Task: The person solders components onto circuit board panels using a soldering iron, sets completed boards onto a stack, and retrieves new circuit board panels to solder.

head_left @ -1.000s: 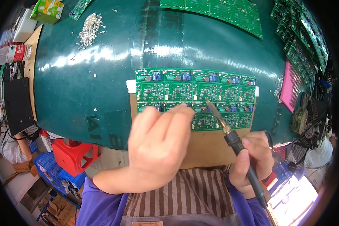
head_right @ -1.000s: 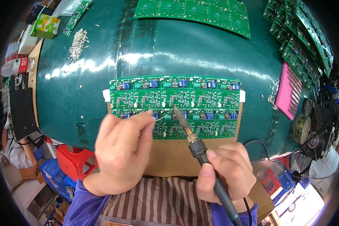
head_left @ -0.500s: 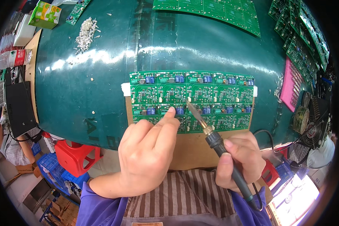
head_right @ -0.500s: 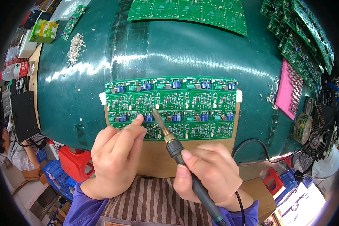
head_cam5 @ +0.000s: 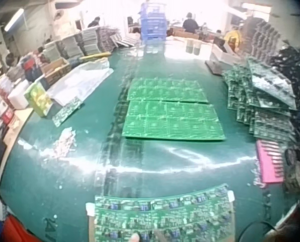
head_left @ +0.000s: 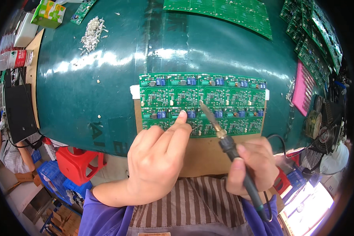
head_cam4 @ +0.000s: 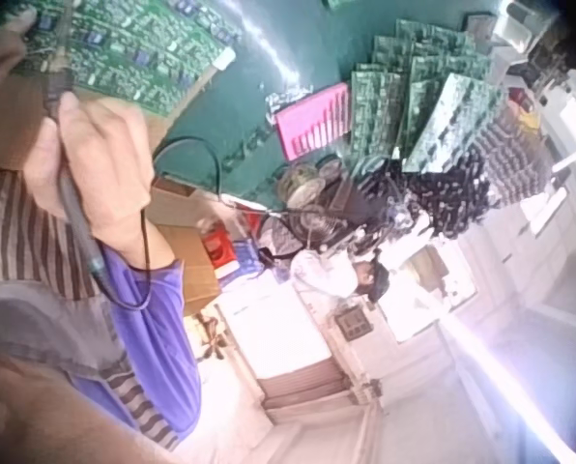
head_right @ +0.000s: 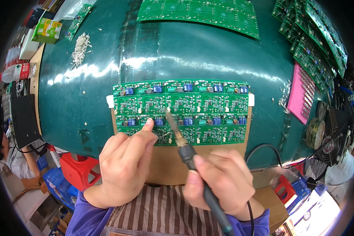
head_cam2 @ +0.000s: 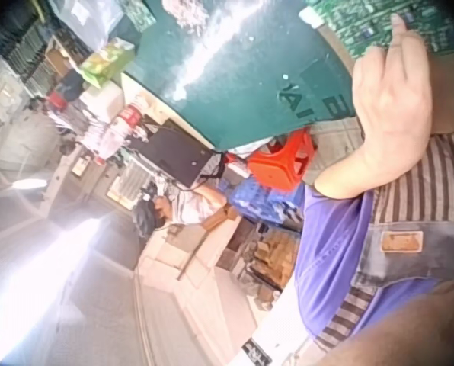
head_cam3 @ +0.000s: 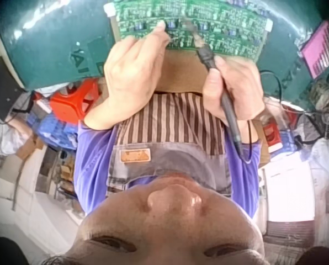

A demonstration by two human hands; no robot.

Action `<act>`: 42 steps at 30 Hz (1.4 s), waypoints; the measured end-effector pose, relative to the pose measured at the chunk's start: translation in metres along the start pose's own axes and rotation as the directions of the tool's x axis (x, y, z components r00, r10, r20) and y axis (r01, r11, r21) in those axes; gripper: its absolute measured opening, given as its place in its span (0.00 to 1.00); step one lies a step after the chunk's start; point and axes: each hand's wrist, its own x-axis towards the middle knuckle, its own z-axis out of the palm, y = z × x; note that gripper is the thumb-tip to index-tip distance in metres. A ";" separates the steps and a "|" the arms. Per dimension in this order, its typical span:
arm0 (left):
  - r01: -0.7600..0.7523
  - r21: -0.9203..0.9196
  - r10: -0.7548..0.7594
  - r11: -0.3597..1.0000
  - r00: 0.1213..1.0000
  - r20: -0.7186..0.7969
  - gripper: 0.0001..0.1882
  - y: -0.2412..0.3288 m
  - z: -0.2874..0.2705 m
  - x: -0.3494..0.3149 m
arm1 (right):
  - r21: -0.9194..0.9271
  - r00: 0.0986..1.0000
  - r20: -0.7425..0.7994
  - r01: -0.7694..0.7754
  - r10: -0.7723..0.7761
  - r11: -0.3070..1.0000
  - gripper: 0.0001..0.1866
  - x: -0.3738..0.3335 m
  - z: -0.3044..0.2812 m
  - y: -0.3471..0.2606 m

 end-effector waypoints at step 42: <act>0.121 -0.084 -0.134 0.989 0.977 -0.165 0.11 -0.016 0.008 0.004 | 0.157 0.997 0.001 -0.072 0.073 0.985 0.10 -0.004 0.002 0.007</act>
